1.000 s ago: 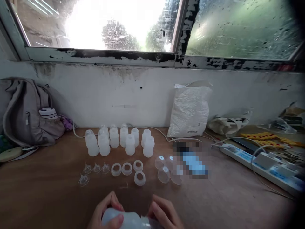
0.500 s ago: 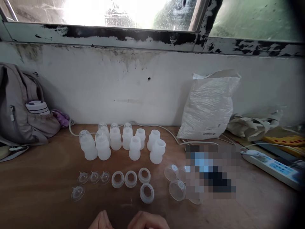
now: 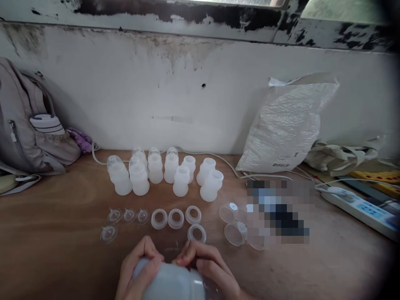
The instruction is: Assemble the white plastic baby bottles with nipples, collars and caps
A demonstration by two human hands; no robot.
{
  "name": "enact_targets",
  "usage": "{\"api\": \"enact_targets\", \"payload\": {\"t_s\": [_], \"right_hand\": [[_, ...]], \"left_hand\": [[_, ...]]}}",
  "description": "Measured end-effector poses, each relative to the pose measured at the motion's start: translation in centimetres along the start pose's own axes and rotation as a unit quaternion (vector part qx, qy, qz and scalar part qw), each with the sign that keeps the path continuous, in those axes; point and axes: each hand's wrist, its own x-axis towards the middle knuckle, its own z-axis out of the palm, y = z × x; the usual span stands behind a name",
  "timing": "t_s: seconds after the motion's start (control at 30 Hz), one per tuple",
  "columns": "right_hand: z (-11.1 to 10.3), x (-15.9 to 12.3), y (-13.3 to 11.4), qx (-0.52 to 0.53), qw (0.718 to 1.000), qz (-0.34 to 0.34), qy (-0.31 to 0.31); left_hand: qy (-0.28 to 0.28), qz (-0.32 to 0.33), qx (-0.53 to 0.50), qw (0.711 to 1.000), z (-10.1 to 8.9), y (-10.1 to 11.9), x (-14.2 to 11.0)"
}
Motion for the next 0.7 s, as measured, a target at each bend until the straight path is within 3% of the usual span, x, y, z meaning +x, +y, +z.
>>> {"api": "enact_targets", "payload": {"t_s": [0.2, 0.37, 0.43, 0.5, 0.57, 0.63, 0.7], "right_hand": [[1.1, 0.0, -0.8, -0.057, 0.993, 0.054, 0.091], [1.0, -0.2, -1.6, -0.093, 0.992, 0.049, 0.074], [0.4, -0.4, -1.8, -0.166, 0.985, 0.006, 0.056], [-0.4, -0.6, -2.0, -0.287, 0.954, -0.088, 0.019], [-1.1, -0.6, -2.0, -0.409, 0.896, -0.173, -0.008], [-1.4, -0.5, -1.9, -0.493, 0.847, -0.198, -0.02], [-1.5, -0.3, -1.8, -0.534, 0.827, -0.173, -0.038]], "left_hand": [[-0.061, 0.014, 0.04, 0.997, -0.1, 0.4, 3.3], [-0.041, -0.019, -0.013, 0.999, -0.4, 0.3, 4.1], [-0.018, -0.037, -0.05, 0.998, -0.6, 0.4, 4.0], [0.013, -0.047, -0.078, 0.996, -0.8, 0.6, 4.0], [0.027, -0.05, -0.089, 0.994, -1.0, 0.7, 3.9], [0.01, -0.044, -0.078, 0.996, -1.2, 0.8, 3.8], [-0.03, -0.029, -0.039, 0.998, -1.3, 0.7, 3.6]]}}
